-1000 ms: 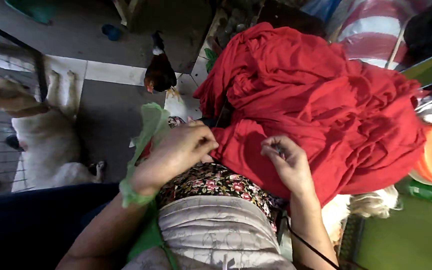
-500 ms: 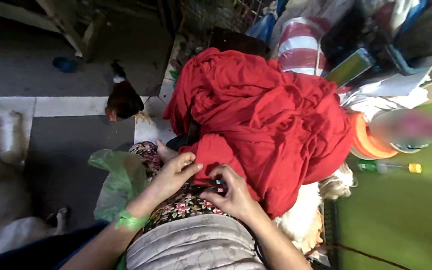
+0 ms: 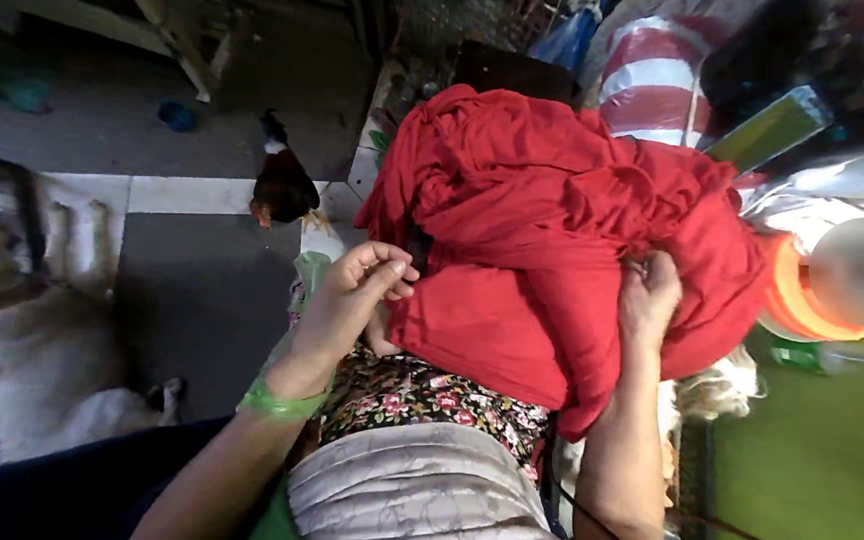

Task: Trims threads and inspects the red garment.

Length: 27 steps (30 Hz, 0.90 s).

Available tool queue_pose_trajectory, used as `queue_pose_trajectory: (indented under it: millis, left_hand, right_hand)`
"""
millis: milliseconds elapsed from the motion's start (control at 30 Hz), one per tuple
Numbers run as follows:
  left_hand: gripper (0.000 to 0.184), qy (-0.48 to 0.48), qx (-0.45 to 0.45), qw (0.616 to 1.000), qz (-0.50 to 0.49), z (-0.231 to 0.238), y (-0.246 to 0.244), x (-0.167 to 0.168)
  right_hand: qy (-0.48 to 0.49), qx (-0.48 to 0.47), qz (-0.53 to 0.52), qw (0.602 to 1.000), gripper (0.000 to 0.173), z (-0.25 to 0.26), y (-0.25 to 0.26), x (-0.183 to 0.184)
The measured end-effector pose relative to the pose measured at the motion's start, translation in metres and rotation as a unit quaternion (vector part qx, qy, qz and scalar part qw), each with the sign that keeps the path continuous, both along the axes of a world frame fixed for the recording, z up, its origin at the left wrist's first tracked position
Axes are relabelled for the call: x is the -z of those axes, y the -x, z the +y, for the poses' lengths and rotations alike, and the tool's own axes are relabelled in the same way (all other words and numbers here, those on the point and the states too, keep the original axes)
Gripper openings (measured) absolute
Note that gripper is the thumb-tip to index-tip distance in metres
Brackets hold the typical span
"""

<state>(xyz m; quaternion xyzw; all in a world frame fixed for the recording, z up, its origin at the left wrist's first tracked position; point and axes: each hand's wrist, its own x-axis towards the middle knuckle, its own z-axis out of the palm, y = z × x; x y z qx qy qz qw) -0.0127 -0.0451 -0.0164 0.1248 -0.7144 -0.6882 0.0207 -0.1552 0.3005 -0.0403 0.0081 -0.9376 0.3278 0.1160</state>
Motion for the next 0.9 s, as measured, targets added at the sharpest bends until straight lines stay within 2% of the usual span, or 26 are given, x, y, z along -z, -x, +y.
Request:
queue_pose_trajectory:
  millis: [67, 200, 300, 400, 467, 533, 633, 733, 833, 900]
  left_hand:
    - [0.018, 0.083, 0.046, 0.994, -0.060, -0.001, -0.005, 0.008]
    - [0.022, 0.211, 0.193, 0.939, -0.189, 0.007, -0.005, 0.015]
    - [0.026, 0.252, 0.185, 0.923, -0.222, 0.017, -0.002, 0.025]
    - [0.038, 0.263, 0.176, 0.921, -0.227, 0.012, 0.000, 0.029]
    - [0.038, 0.248, 0.195, 0.922, -0.223, 0.007, -0.002, 0.033]
    - [0.029, 0.221, 0.194, 0.931, -0.214, 0.005, -0.006, 0.037]
    - [0.021, 0.166, 0.166, 0.955, -0.183, 0.003, -0.010, 0.037]
    - [0.014, 0.081, 0.143, 0.976, -0.141, 0.003, -0.015, 0.028]
    - [0.014, -0.034, 0.108, 0.984, -0.139, 0.006, -0.016, 0.021]
    - [0.017, -0.069, 0.081, 0.987, -0.123, 0.009, -0.016, 0.017]
  right_hand:
    - [0.010, 0.001, -0.010, 1.000, 0.027, -0.005, -0.006, -0.001]
    - [0.071, 0.009, 0.017, 0.997, 0.024, -0.003, -0.012, 0.005]
    - [0.118, 0.002, 0.042, 0.992, 0.023, -0.003, -0.014, 0.006]
    - [0.173, 0.008, 0.054, 0.983, 0.023, -0.004, -0.019, 0.002]
    - [0.208, 0.014, 0.063, 0.976, 0.024, -0.005, -0.027, -0.001]
    - [0.233, 0.006, 0.071, 0.970, 0.029, -0.005, -0.036, -0.006]
    - [0.223, -0.013, 0.070, 0.972, 0.032, -0.005, -0.045, -0.015]
    - [0.156, -0.033, 0.064, 0.985, 0.041, -0.005, -0.055, -0.031]
    - [0.060, -0.049, 0.106, 0.991, 0.053, -0.010, -0.071, -0.050]
    - [0.023, -0.075, 0.165, 0.983, 0.045, -0.023, -0.086, -0.060]
